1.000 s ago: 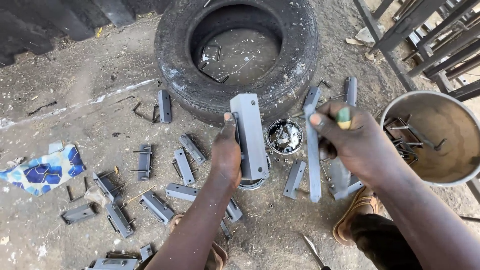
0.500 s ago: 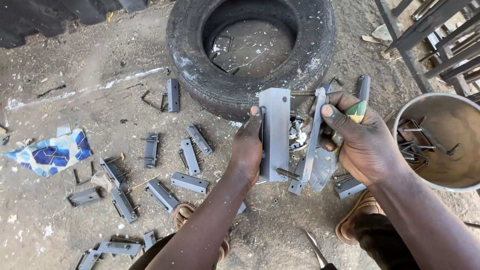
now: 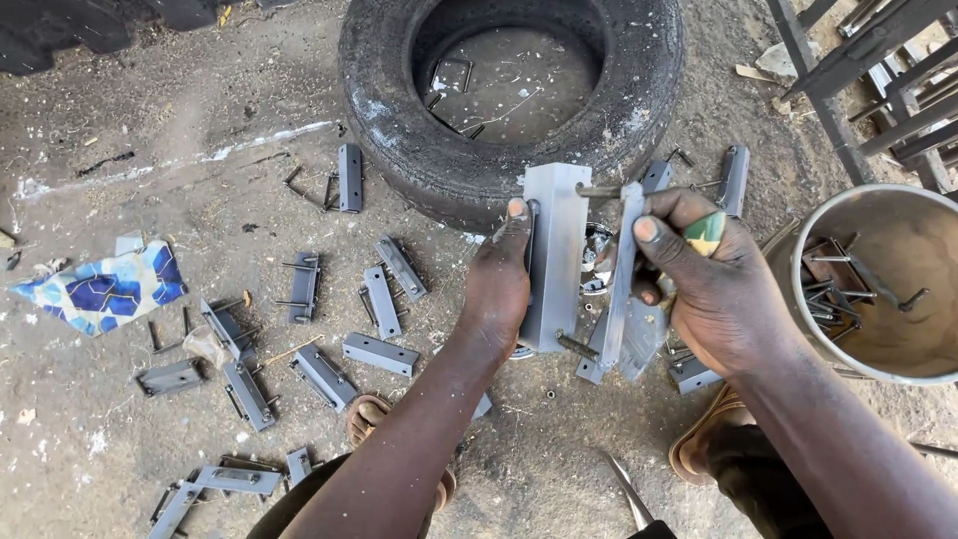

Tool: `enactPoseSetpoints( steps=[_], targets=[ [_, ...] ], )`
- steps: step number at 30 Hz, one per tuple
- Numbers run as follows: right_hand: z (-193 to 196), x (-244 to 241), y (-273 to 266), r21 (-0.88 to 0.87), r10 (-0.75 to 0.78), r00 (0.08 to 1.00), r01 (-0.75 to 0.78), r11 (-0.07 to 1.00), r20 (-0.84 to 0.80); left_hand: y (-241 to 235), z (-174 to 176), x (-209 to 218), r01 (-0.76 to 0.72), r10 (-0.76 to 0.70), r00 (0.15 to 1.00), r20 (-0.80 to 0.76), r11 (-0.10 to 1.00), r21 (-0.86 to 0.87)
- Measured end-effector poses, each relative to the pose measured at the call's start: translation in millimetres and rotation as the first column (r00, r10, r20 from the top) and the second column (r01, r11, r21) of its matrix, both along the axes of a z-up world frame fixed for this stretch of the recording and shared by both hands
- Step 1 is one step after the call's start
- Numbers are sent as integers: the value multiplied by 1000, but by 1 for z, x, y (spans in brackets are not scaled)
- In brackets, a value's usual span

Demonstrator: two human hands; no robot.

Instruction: Painting small metal L-shaped brackets with black paint using a handheld brush.

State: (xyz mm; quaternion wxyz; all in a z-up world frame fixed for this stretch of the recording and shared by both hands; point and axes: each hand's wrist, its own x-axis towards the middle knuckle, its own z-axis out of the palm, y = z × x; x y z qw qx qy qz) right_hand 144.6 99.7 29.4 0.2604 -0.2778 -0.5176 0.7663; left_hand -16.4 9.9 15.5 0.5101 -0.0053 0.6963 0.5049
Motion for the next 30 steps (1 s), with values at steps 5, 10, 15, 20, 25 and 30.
enactPoseSetpoints(
  steps=[5, 10, 15, 20, 25, 30],
  targets=[
    [8, -1, -1, -9, -37, 997, 37, 999, -63, 0, -8, 1, -22, 23, 1000, 20, 999, -37],
    [-4, -2, -5, -4, -48, 999, 48, 999, -4, -2, 4, 4, -31, 30, 999, 44, 999, 24],
    [-6, -1, -5, 3, -47, 999, 47, 999, 13, -3, -10, 3, -29, 28, 1000, 13, 998, 64],
    [-5, -3, -5, 15, -39, 998, 38, 999, 42, -3, 1, -1, 7, -8, 1000, -15, 996, -84],
    [-8, -4, -5, -24, -35, 998, 36, 999, 42, -3, -9, -3, 11, -18, 997, -76, 996, -94],
    [-8, -6, -7, 99, -45, 995, 36, 994, 91, -6, 7, 0, 65, -69, 993, -97, 997, -46]
  ],
)
